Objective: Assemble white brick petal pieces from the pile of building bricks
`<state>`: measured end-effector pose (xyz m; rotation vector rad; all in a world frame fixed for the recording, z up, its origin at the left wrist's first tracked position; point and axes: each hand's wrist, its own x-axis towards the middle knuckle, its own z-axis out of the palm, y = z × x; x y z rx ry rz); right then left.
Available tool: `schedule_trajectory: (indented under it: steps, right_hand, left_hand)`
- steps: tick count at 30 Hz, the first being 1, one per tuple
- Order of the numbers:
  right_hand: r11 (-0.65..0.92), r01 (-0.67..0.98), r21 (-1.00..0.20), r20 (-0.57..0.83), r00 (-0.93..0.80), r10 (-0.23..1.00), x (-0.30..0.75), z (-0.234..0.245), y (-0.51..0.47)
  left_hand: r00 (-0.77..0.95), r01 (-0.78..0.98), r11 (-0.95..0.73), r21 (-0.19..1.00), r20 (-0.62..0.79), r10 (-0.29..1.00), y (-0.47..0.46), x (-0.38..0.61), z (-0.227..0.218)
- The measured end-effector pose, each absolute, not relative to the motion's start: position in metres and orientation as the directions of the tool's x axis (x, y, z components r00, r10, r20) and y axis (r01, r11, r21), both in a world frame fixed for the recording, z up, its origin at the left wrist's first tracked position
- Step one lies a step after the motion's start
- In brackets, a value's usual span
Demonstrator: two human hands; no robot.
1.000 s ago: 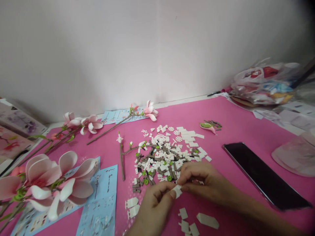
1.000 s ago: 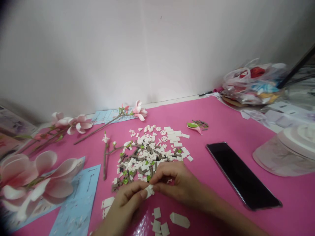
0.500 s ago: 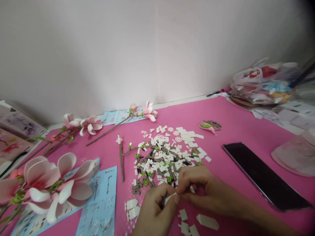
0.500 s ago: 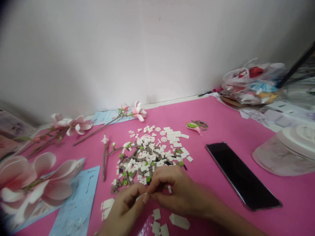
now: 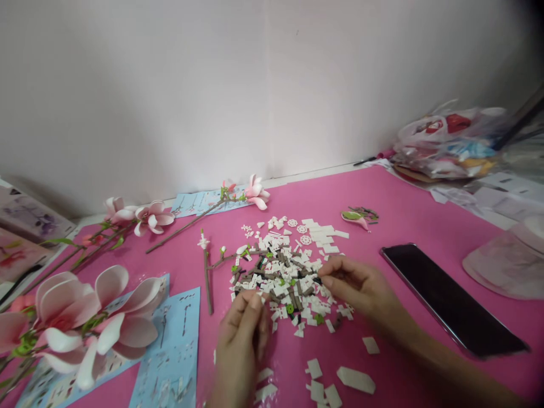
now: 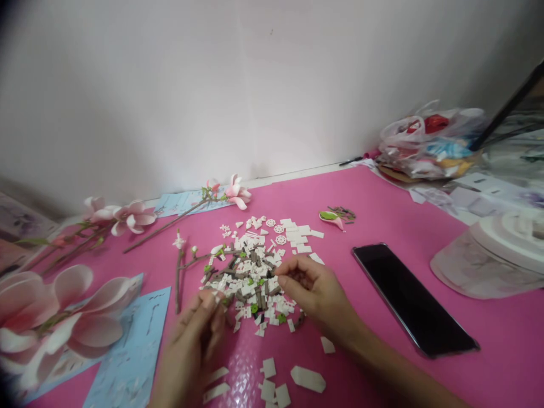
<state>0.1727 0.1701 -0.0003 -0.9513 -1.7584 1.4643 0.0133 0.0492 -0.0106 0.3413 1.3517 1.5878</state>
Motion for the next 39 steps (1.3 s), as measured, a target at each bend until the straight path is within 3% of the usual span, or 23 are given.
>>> schedule_trajectory:
  steps: [4,7,10,16,22,27,33,39]
  right_hand:
    - [0.389,0.329,-0.860,0.076,-0.672,0.737,0.172,-0.007,0.171]
    - [0.612,0.357,-0.705,0.152,-0.767,0.623,0.172,-0.011,0.169]
    - [0.698,0.338,-0.631,0.180,-0.812,0.556,0.171,-0.012,0.167]
    - [0.751,0.353,-0.558,0.206,-0.818,0.537,0.168,-0.010,0.165]
    - [0.768,0.445,-0.461,0.117,-0.828,0.549,0.172,-0.011,0.166]
    - [0.785,0.401,-0.472,0.112,-0.856,0.504,0.171,-0.014,0.166]
    - [0.766,0.421,-0.486,0.095,-0.846,0.525,0.170,-0.015,0.165]
    - [0.750,0.424,-0.508,0.166,-0.806,0.568,0.170,-0.016,0.167]
  left_hand:
    - [-0.439,-0.563,0.007,0.826,-0.306,0.845,0.055,0.011,-0.007]
    - [-0.439,-0.603,-0.022,0.797,-0.308,0.844,0.056,0.011,-0.006]
    - [-0.468,-0.594,-0.030,0.804,-0.315,0.825,0.057,0.011,-0.006]
    - [-0.477,-0.551,-0.024,0.834,-0.291,0.829,0.056,0.008,-0.008]
    - [-0.471,-0.500,0.022,0.866,-0.293,0.832,0.056,0.011,-0.008]
    - [-0.410,-0.491,0.072,0.868,-0.304,0.860,0.054,0.012,-0.014]
    - [-0.325,-0.462,0.101,0.881,-0.274,0.905,0.052,0.012,-0.016]
    - [-0.276,-0.464,0.131,0.876,-0.284,0.918,0.053,0.014,-0.018]
